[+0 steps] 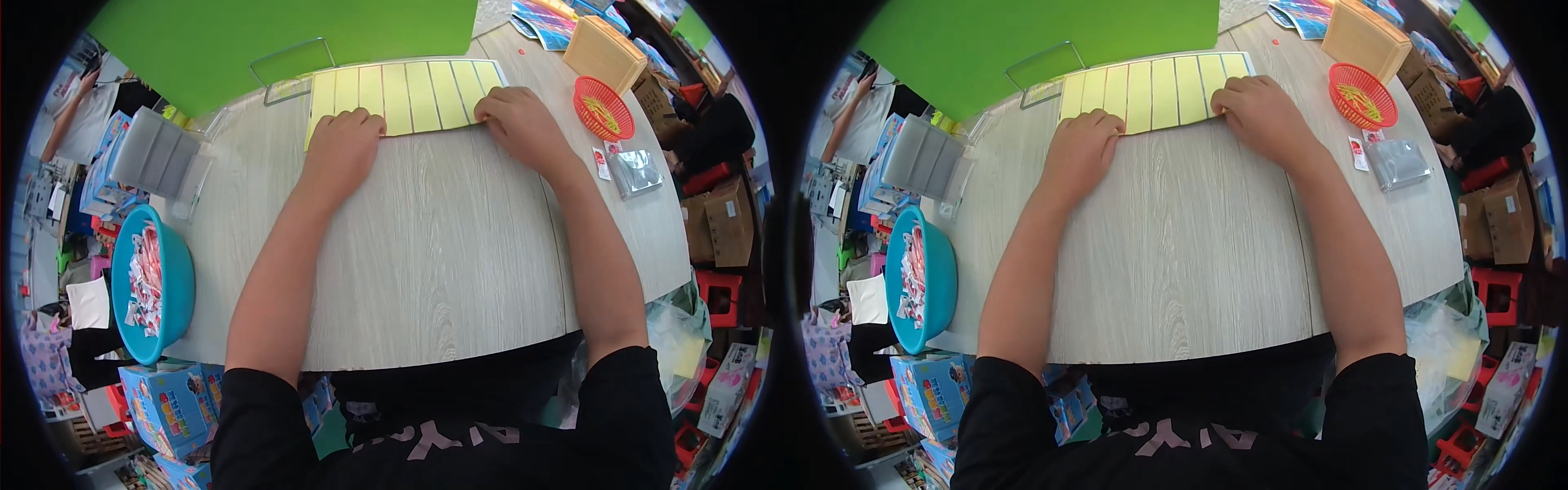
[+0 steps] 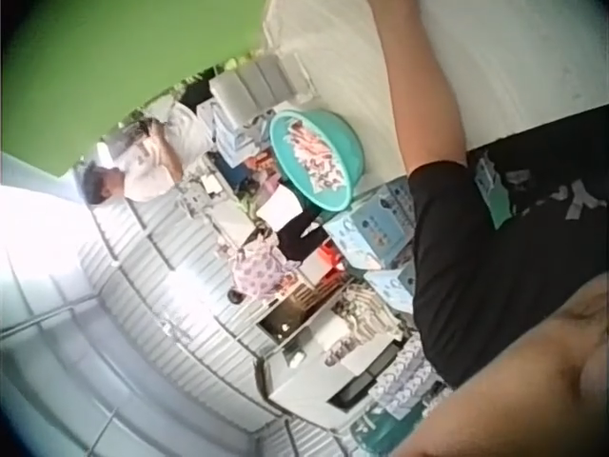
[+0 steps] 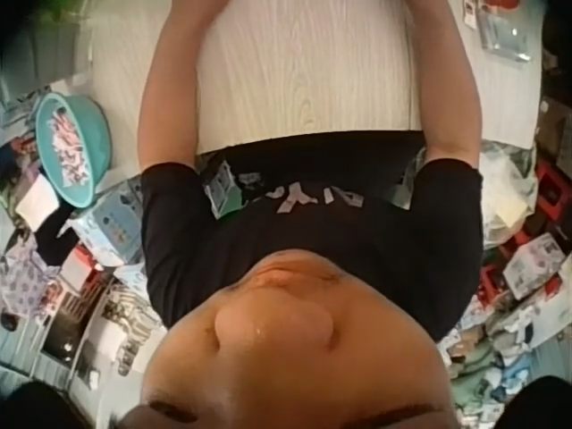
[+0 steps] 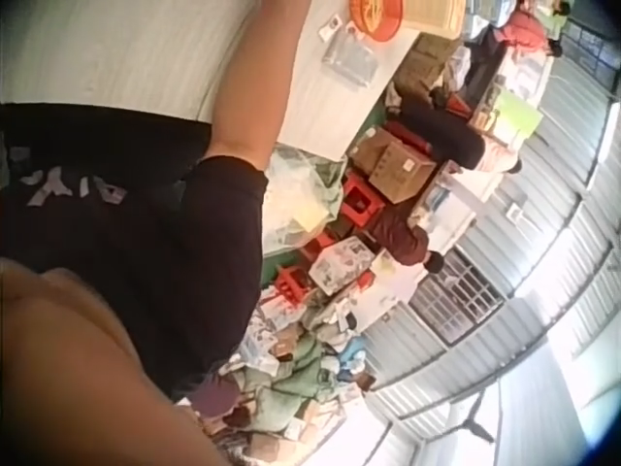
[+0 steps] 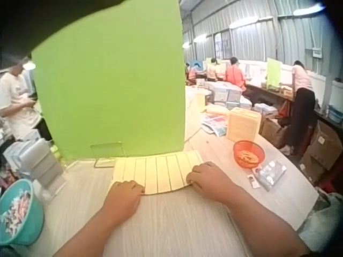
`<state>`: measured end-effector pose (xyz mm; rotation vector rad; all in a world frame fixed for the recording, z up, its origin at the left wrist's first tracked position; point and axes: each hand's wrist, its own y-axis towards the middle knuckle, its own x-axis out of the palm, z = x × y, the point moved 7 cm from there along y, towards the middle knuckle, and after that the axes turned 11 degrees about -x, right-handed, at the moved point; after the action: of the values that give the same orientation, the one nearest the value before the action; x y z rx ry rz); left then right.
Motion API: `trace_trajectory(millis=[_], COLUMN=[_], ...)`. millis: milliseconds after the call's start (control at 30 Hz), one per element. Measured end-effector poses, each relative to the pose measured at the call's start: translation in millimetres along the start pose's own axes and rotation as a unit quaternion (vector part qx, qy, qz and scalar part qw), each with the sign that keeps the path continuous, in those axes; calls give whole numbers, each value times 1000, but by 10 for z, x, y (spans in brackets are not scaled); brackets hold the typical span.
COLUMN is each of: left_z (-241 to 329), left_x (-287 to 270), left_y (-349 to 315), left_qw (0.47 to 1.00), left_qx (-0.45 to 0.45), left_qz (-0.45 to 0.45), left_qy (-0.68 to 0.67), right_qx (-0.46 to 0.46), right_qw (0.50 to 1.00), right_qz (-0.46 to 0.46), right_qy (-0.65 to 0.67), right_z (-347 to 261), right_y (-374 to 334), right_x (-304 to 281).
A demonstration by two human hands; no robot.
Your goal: Remove the excess waste material from a sheet of printed toy labels.
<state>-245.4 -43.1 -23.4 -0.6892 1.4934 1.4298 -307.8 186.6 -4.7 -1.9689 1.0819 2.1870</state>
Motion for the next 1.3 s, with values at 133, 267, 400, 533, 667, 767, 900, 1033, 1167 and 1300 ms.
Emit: trace_trajectory(millis=[133, 267, 400, 533, 667, 767, 900, 1033, 1167, 1300], left_z=[-38, 197, 395, 117, -355, -443, -347, -285, -253, 166], left_x=[-377, -1464, -1978, -1355, -114, 109, 16, -126, -878, -2262], left_y=[96, 6, -11, 194, 92, 29, 46, -11, 83, -195], left_qw=[996, 940, 944, 979, 991, 989, 981, 980, 996, 956], left_qx=[-55, -1, 12, -114, -102, -70, -72, -70, -26, -34], left_qz=[66, 339, 328, 54, -60, -69, -92, -133, 20, 228], left_qy=[-4, 45, 12, -159, -57, -110, -158, -130, -89, -181], right_qx=[-39, -13, 72, 157, 128, 134, 149, 118, 13, -163], right_qw=[985, 945, 927, 963, 983, 974, 969, 977, 975, 930], right_qz=[159, 320, 338, 137, -26, -57, -66, 20, 206, 322], right_qy=[-48, -61, 146, 172, 129, 174, 187, 178, 87, -68], right_z=[-150, -367, -281, -17, 208, 166, 203, 95, -246, -953], right_y=[15, -17, -50, -72, -190, -125, -174, -101, 37, -134], right_x=[-433, -940, -1207, -700, 113, 195, 192, -70, -821, -1738])
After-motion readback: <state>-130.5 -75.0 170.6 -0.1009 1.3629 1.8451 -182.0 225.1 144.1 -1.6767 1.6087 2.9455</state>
